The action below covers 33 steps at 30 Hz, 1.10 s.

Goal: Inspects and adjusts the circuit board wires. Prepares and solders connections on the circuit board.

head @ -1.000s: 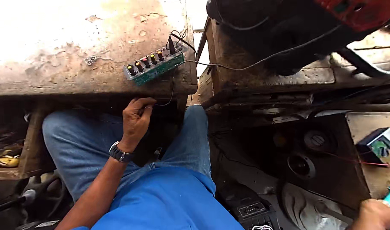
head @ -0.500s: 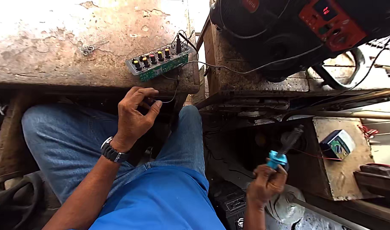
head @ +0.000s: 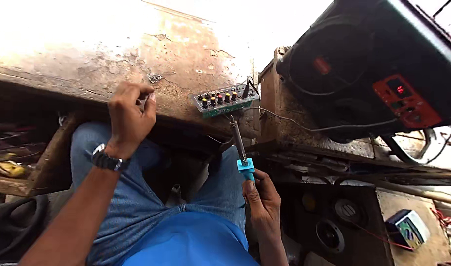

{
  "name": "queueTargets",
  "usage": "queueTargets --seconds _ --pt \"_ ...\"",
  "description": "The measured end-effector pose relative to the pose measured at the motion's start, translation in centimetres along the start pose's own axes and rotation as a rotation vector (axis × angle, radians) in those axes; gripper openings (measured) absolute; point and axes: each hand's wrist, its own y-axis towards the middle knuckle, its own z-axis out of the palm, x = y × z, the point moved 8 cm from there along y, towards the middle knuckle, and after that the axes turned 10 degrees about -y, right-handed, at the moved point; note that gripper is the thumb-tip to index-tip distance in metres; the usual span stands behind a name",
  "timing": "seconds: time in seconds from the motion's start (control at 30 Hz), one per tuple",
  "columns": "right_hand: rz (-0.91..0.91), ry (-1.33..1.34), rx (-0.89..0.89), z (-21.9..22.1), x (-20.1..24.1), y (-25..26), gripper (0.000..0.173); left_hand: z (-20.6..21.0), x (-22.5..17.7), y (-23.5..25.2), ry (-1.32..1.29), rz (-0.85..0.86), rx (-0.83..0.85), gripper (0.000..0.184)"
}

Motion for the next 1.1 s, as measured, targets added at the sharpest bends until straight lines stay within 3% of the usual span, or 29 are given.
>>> queueTargets --seconds 0.17,0.3,0.4,0.47,0.57,0.67,0.73,0.83,1.1 --pt "0.029 -0.052 0.01 0.2 0.2 0.5 0.03 3.4 5.9 5.9 0.202 -0.02 0.341 0.049" --pt "0.076 0.007 -0.013 0.0 0.0 0.3 0.028 4.9 7.3 8.0 0.249 -0.059 0.385 0.038" --pt "0.159 0.127 0.019 -0.1 0.1 0.1 0.03 5.0 6.4 7.9 0.301 -0.074 0.385 0.043" --pt "0.198 0.242 0.059 0.0 0.4 0.3 0.031 3.7 4.6 7.3 0.281 -0.031 0.31 0.046" --pt "0.204 0.412 0.098 0.5 1.0 1.2 0.028 1.0 -2.8 4.0 0.155 0.054 0.233 0.039" --pt "0.191 0.493 0.115 1.3 2.1 2.6 0.035 1.8 -12.2 -2.1 -0.054 0.227 0.372 0.026" --pt "0.189 0.544 0.138 2.0 3.0 3.5 0.039 3.4 -15.9 -5.4 -0.217 0.318 0.468 0.023" --pt "0.198 0.579 0.123 2.2 3.7 4.2 0.028 5.0 -17.0 -7.7 -0.359 0.318 0.539 0.023" --pt "0.247 0.57 0.082 2.0 2.4 4.3 0.022 6.4 -16.3 -8.4 -0.467 0.197 0.546 0.028"
